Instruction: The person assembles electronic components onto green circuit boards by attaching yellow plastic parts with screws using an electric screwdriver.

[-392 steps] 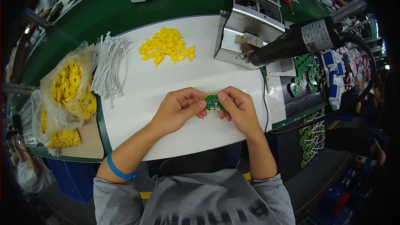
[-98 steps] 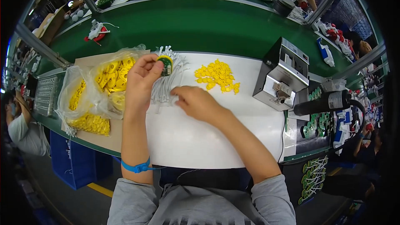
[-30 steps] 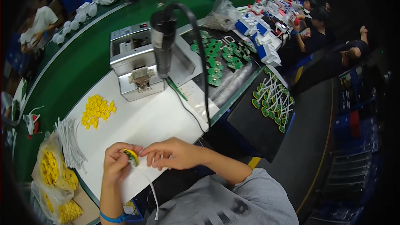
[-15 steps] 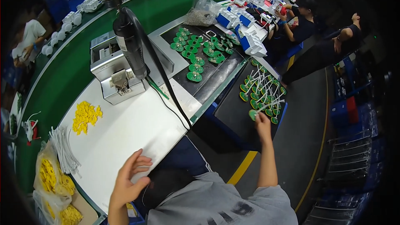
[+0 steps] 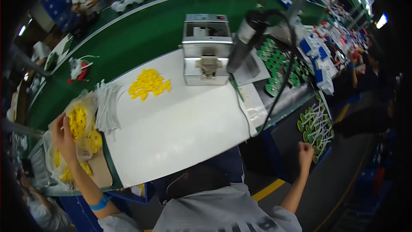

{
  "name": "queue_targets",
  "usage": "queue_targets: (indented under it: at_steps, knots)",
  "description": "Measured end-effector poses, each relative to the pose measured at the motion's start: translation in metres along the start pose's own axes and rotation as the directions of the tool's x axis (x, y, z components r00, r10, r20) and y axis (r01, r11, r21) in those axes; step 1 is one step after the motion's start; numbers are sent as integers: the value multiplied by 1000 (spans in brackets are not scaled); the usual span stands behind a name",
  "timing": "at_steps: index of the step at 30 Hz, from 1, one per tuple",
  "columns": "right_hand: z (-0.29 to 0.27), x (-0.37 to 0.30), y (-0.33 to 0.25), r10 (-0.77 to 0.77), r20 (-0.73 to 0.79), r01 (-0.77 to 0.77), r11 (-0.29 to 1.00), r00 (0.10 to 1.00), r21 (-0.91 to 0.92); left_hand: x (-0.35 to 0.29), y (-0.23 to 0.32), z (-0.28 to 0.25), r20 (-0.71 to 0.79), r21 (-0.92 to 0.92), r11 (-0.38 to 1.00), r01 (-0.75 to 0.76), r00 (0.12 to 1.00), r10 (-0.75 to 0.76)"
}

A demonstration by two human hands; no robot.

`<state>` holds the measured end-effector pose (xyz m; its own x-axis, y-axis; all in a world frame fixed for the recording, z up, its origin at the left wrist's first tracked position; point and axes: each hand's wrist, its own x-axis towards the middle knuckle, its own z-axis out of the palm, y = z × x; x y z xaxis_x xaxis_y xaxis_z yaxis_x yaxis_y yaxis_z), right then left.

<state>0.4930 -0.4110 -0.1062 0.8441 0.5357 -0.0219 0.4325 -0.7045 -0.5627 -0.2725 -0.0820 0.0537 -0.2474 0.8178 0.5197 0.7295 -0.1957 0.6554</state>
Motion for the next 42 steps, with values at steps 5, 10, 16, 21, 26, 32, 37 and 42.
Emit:
queue_targets:
  at_steps: [5, 10, 16, 21, 26, 32, 37, 42]
  knots:
    - [14, -100, -239, -594, 804, 353, 747, -27, 564, 28, -32, -20, 367, 482, 862, 160, 856, -364]
    - [92, -164, -385, -762, 640, 503, 515, -103, 694, 32, -34, -28, 370, 550, 835, 6, 895, -250]
    - [205, -180, -505, -855, 397, 751, 495, 333, 437, 36, -39, -39, 316, 609, 792, 34, 906, -282]
    - [235, -195, -529, -766, 447, 755, 604, 462, 255, 35, -42, -55, 309, 597, 802, 5, 922, -235]
    - [206, -204, -515, -848, 359, 737, 521, 390, 430, 39, -45, -72, 306, 599, 800, -34, 933, -190]
    - [126, -205, -475, -754, 505, 229, 627, 420, 745, 28, -12, -85, 117, 617, 786, -17, 991, -69]
    - [115, -181, -433, -708, 512, -47, 563, 486, 825, -1, 36, -24, 404, -248, 935, 253, 905, -137]
    - [122, -175, -416, -699, 501, -42, 561, 511, 826, -58, 66, 72, 799, -311, 851, 423, 601, -7]
